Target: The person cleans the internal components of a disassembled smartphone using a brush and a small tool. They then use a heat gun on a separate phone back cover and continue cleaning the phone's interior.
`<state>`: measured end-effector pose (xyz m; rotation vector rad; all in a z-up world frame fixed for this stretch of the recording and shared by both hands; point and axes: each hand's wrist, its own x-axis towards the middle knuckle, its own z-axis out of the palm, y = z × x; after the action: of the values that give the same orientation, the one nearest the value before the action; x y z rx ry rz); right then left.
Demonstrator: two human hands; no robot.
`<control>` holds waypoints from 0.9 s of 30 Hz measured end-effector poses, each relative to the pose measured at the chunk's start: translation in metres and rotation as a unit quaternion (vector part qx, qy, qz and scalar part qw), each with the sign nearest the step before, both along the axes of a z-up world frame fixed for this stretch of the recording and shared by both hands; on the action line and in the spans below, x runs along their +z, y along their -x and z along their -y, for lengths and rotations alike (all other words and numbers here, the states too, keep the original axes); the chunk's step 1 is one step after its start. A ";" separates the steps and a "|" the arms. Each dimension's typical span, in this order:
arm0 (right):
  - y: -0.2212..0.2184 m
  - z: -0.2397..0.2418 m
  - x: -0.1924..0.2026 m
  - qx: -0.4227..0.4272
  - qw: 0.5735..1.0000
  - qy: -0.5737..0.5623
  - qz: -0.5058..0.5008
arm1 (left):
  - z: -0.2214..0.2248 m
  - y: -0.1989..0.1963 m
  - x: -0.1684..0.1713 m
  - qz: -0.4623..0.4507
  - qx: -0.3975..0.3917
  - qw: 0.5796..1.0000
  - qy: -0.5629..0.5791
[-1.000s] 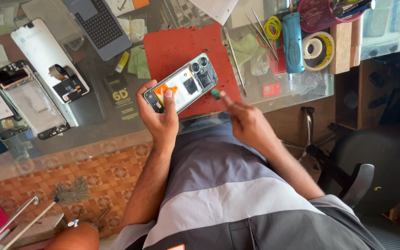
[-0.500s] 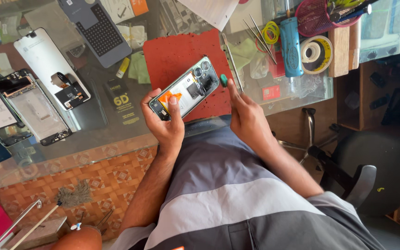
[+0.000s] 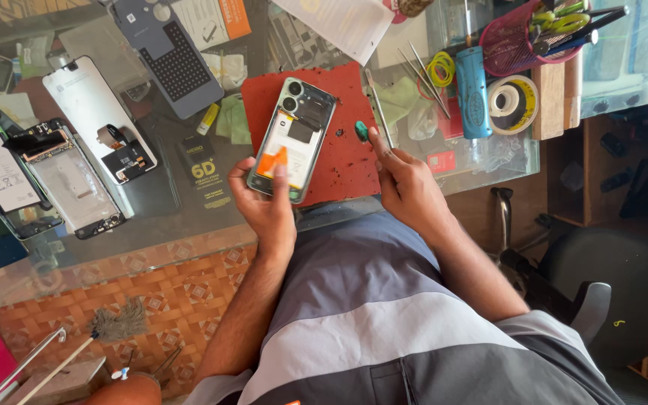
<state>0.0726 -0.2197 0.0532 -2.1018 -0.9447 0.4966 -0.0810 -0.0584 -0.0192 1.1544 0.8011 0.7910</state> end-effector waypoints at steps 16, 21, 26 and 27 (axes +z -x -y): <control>-0.015 -0.053 -0.039 0.014 0.989 0.030 0.142 | -0.002 -0.038 0.021 -0.182 -0.174 0.966 -0.065; -0.021 -0.038 -0.033 -0.004 0.989 0.056 0.133 | -0.002 -0.048 0.026 -0.209 -0.193 0.951 -0.121; 0.000 -0.006 -0.015 0.046 0.994 0.071 0.068 | -0.007 -0.061 0.029 -0.120 -0.219 0.951 -0.184; 0.003 -0.004 -0.014 0.049 0.994 0.077 0.063 | -0.009 -0.065 0.027 -0.103 -0.223 0.952 -0.183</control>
<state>0.0696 -0.2162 0.0393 -2.2538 -1.1182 0.5053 -0.0164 -0.0496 0.0080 1.6991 0.5388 0.4507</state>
